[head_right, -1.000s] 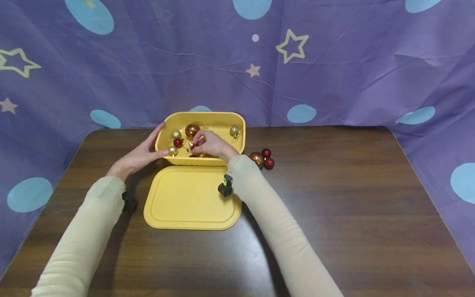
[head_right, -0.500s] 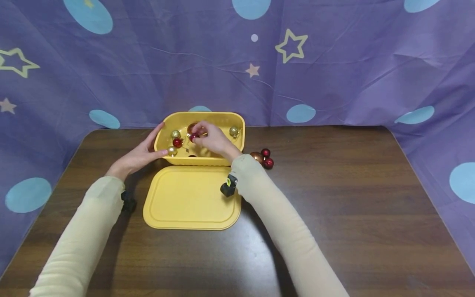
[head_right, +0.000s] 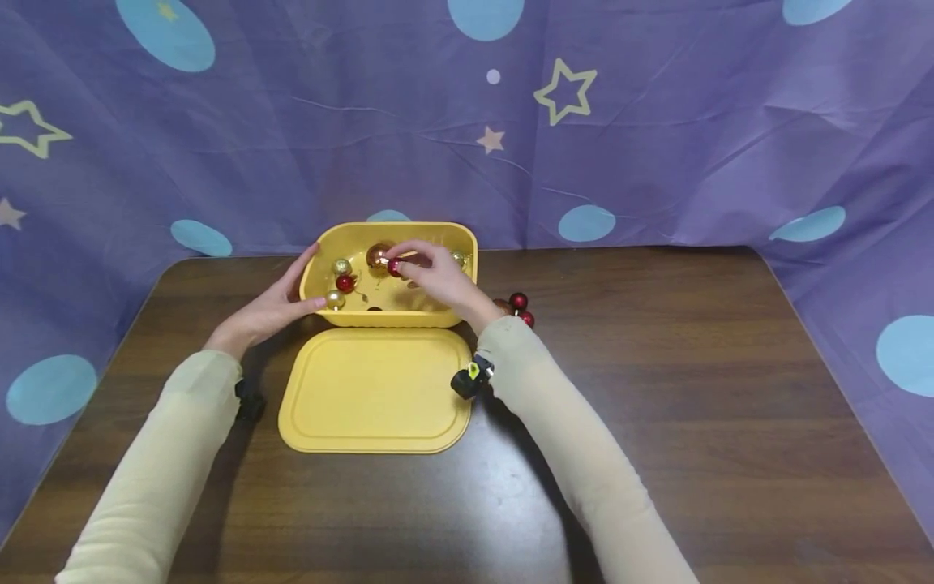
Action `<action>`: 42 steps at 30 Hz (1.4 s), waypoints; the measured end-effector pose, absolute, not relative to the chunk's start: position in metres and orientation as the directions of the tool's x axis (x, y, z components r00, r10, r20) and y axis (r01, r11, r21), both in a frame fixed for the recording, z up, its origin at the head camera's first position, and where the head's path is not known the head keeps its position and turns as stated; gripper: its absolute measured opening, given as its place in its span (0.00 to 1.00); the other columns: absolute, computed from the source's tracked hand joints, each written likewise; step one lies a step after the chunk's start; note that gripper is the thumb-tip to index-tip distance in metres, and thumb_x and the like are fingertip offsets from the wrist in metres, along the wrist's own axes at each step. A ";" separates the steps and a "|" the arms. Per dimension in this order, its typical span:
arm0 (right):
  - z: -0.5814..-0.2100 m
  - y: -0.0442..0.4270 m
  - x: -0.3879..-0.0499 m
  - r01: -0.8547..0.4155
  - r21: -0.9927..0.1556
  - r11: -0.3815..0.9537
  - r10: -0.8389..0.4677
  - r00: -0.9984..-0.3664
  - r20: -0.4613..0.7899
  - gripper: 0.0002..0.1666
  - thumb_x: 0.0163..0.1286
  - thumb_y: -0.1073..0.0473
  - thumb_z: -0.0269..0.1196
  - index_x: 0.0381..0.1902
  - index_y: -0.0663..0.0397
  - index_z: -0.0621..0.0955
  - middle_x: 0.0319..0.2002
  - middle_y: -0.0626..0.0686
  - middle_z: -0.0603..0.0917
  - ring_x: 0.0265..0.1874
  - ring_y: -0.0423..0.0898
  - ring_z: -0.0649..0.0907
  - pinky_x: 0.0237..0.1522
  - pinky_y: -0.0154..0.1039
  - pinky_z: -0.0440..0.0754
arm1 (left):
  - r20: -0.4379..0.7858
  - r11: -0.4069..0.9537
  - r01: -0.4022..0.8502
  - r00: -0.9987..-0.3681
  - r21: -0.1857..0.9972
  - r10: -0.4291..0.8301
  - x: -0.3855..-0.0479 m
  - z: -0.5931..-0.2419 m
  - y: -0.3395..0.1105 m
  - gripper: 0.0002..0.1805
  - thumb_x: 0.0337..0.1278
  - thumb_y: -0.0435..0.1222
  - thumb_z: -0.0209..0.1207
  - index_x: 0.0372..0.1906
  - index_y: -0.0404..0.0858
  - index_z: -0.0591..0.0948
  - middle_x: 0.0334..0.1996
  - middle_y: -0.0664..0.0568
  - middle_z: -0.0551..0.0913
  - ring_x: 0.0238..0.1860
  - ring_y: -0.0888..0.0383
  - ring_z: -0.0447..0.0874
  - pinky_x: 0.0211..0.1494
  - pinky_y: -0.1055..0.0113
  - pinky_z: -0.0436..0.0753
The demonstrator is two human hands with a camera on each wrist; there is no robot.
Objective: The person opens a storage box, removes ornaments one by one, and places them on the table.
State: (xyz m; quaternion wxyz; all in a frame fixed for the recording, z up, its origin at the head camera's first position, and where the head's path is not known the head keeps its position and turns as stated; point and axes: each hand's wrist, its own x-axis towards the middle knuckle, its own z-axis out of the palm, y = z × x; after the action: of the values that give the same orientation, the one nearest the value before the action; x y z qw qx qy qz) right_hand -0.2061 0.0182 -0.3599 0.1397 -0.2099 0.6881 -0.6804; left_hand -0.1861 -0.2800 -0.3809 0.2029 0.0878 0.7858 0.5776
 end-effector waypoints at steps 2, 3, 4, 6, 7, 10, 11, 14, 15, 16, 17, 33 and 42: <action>-0.357 0.025 -0.204 -0.081 -0.996 -0.048 -0.460 -0.883 0.094 0.17 0.67 0.72 0.59 0.54 0.68 0.77 0.47 0.60 0.81 0.47 0.58 0.79 0.51 0.57 0.75 | -0.225 0.323 -0.104 -0.904 0.941 0.364 -0.186 -0.380 -0.280 0.50 0.66 0.34 0.59 0.76 0.64 0.39 0.76 0.47 0.40 0.71 0.45 0.53 0.67 0.56 0.61; -0.355 0.028 -0.204 -0.071 -0.996 -0.056 -0.449 -0.889 0.089 0.18 0.66 0.72 0.60 0.54 0.68 0.77 0.46 0.60 0.81 0.46 0.56 0.79 0.51 0.54 0.76 | -0.227 0.326 -0.105 -0.904 0.940 0.362 -0.186 -0.380 -0.280 0.50 0.66 0.34 0.59 0.76 0.64 0.39 0.76 0.47 0.39 0.71 0.45 0.53 0.68 0.53 0.59; -0.353 0.031 -0.203 -0.063 -0.996 -0.065 -0.438 -0.895 0.085 0.19 0.65 0.72 0.61 0.54 0.68 0.76 0.46 0.60 0.81 0.46 0.54 0.80 0.51 0.52 0.76 | -0.229 0.326 -0.108 -0.904 0.939 0.361 -0.186 -0.380 -0.280 0.50 0.65 0.34 0.59 0.76 0.64 0.38 0.76 0.47 0.39 0.71 0.45 0.52 0.69 0.50 0.58; -0.349 0.037 -0.203 -0.059 -0.997 -0.056 -0.406 -0.911 0.077 0.20 0.63 0.73 0.63 0.54 0.69 0.77 0.45 0.59 0.82 0.43 0.49 0.80 0.49 0.45 0.78 | -0.231 0.328 -0.110 -0.905 0.938 0.358 -0.186 -0.379 -0.280 0.50 0.65 0.34 0.59 0.76 0.64 0.38 0.76 0.48 0.38 0.72 0.45 0.51 0.69 0.49 0.56; -0.348 0.040 -0.203 -0.057 -0.997 -0.050 -0.390 -0.918 0.072 0.20 0.62 0.74 0.63 0.53 0.69 0.77 0.45 0.59 0.82 0.42 0.48 0.80 0.47 0.41 0.78 | -0.231 0.332 -0.109 -0.905 0.937 0.357 -0.186 -0.379 -0.280 0.50 0.65 0.34 0.59 0.76 0.64 0.38 0.76 0.48 0.37 0.72 0.46 0.50 0.69 0.48 0.55; -0.346 0.049 -0.203 -0.063 -0.997 -0.033 -0.356 -0.932 0.070 0.20 0.61 0.75 0.62 0.52 0.69 0.77 0.46 0.60 0.81 0.40 0.47 0.81 0.43 0.37 0.78 | -0.233 0.335 -0.109 -0.905 0.936 0.357 -0.186 -0.378 -0.280 0.50 0.65 0.34 0.59 0.76 0.64 0.38 0.76 0.48 0.36 0.72 0.45 0.49 0.70 0.49 0.54; -0.346 0.052 -0.203 -0.065 -0.998 -0.025 -0.347 -0.935 0.070 0.20 0.61 0.75 0.62 0.52 0.69 0.77 0.47 0.60 0.81 0.39 0.47 0.81 0.43 0.37 0.78 | -0.233 0.338 -0.108 -0.905 0.935 0.355 -0.186 -0.378 -0.279 0.50 0.65 0.34 0.59 0.76 0.64 0.38 0.76 0.48 0.36 0.72 0.46 0.49 0.70 0.49 0.54; -0.347 0.061 -0.203 -0.067 -0.998 -0.012 -0.336 -0.939 0.068 0.20 0.62 0.73 0.62 0.53 0.68 0.77 0.47 0.60 0.81 0.39 0.47 0.81 0.44 0.37 0.78 | -0.232 0.340 -0.107 -0.907 0.934 0.352 -0.185 -0.379 -0.279 0.51 0.65 0.33 0.59 0.77 0.63 0.38 0.76 0.48 0.36 0.72 0.46 0.49 0.70 0.49 0.53; -0.347 0.064 -0.203 -0.070 -0.998 -0.007 -0.334 -0.940 0.068 0.20 0.62 0.72 0.62 0.53 0.68 0.77 0.47 0.59 0.81 0.39 0.46 0.82 0.44 0.36 0.78 | -0.232 0.341 -0.106 -0.907 0.934 0.352 -0.185 -0.379 -0.279 0.51 0.65 0.33 0.59 0.77 0.63 0.38 0.76 0.48 0.36 0.72 0.46 0.49 0.70 0.49 0.53; -0.347 0.067 -0.202 -0.068 -0.998 -0.005 -0.332 -0.941 0.066 0.20 0.63 0.72 0.62 0.53 0.69 0.77 0.47 0.60 0.81 0.38 0.45 0.82 0.45 0.37 0.79 | -0.231 0.341 -0.106 -0.907 0.934 0.351 -0.185 -0.379 -0.279 0.51 0.65 0.33 0.59 0.77 0.63 0.38 0.76 0.49 0.36 0.72 0.46 0.49 0.70 0.49 0.53; -0.347 0.069 -0.202 -0.066 -0.998 -0.002 -0.329 -0.942 0.063 0.20 0.63 0.72 0.62 0.53 0.69 0.77 0.46 0.60 0.81 0.38 0.45 0.83 0.45 0.37 0.79 | -0.230 0.341 -0.105 -0.908 0.934 0.352 -0.186 -0.380 -0.279 0.51 0.65 0.34 0.60 0.77 0.63 0.38 0.76 0.49 0.36 0.72 0.46 0.49 0.70 0.49 0.53; -0.345 0.125 -0.194 -0.062 -0.989 0.131 -0.287 -0.958 0.022 0.20 0.68 0.70 0.59 0.57 0.70 0.76 0.50 0.62 0.80 0.42 0.47 0.81 0.47 0.41 0.80 | -0.223 0.336 -0.098 -0.908 0.937 0.356 -0.186 -0.380 -0.279 0.50 0.65 0.31 0.58 0.77 0.61 0.38 0.76 0.50 0.37 0.72 0.47 0.49 0.70 0.50 0.53; -0.356 0.156 -0.190 -0.060 -0.967 0.248 -0.264 -0.964 -0.007 0.20 0.69 0.65 0.59 0.56 0.70 0.77 0.47 0.61 0.82 0.41 0.44 0.81 0.43 0.33 0.79 | -0.206 0.338 -0.074 -0.904 0.938 0.375 -0.187 -0.380 -0.280 0.51 0.65 0.33 0.59 0.77 0.60 0.37 0.76 0.47 0.37 0.72 0.45 0.49 0.70 0.50 0.54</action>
State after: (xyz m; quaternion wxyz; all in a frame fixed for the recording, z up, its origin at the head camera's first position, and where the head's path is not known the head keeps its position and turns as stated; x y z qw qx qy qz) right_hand -0.1899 0.1559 -0.3555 0.0843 -0.1033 0.7853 -0.6046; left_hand -0.1868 -0.2800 -0.3800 0.1977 0.0949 0.7935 0.5676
